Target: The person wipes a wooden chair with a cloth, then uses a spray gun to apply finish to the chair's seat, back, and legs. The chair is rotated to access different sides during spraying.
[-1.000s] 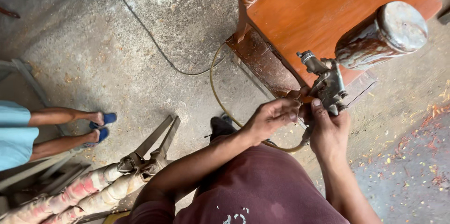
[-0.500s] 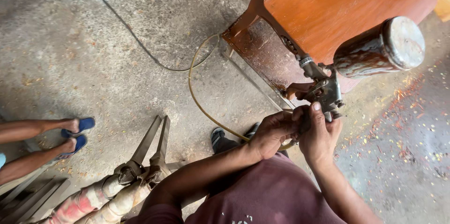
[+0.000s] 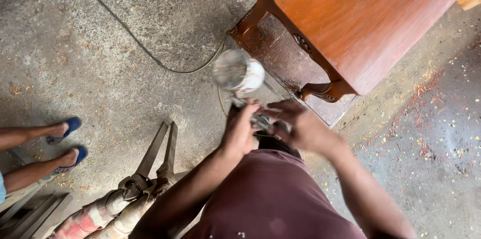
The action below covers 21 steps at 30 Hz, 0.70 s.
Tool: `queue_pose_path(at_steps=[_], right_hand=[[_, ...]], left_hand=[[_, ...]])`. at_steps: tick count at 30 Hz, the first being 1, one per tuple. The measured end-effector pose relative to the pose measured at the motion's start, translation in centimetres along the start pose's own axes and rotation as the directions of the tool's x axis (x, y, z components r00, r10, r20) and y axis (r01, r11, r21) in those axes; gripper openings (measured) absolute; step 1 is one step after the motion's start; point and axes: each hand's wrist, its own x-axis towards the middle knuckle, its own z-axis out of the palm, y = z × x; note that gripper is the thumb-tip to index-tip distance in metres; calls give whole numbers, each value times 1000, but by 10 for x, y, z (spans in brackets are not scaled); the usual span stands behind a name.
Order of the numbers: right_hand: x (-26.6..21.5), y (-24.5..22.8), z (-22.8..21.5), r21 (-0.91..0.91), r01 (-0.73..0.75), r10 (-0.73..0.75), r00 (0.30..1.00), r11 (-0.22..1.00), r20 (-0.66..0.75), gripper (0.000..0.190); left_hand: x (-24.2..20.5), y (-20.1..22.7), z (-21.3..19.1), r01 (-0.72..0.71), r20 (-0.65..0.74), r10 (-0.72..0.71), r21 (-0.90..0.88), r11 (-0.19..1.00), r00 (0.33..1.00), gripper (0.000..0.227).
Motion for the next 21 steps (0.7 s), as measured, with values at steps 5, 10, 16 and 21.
queue_pose_path(at_steps=[5, 10, 16, 21], right_hand=[[63, 125, -86, -214, -139, 65, 946, 967, -319, 28], [123, 207, -96, -479, 20, -185, 935, 878, -302, 41], [130, 236, -101, -227, 66, -123, 961, 972, -249, 25], [145, 253, -105, -218, 63, -126, 950, 974, -285, 21]], left_hand=[[15, 5, -17, 52, -332, -58, -27, 998, 941, 31], [21, 9, 14, -194, -328, 174, -29, 981, 929, 25], [31, 9, 33, -193, -388, 231, 136, 972, 892, 29], [53, 15, 37, -193, -411, 234, 139, 971, 881, 32]])
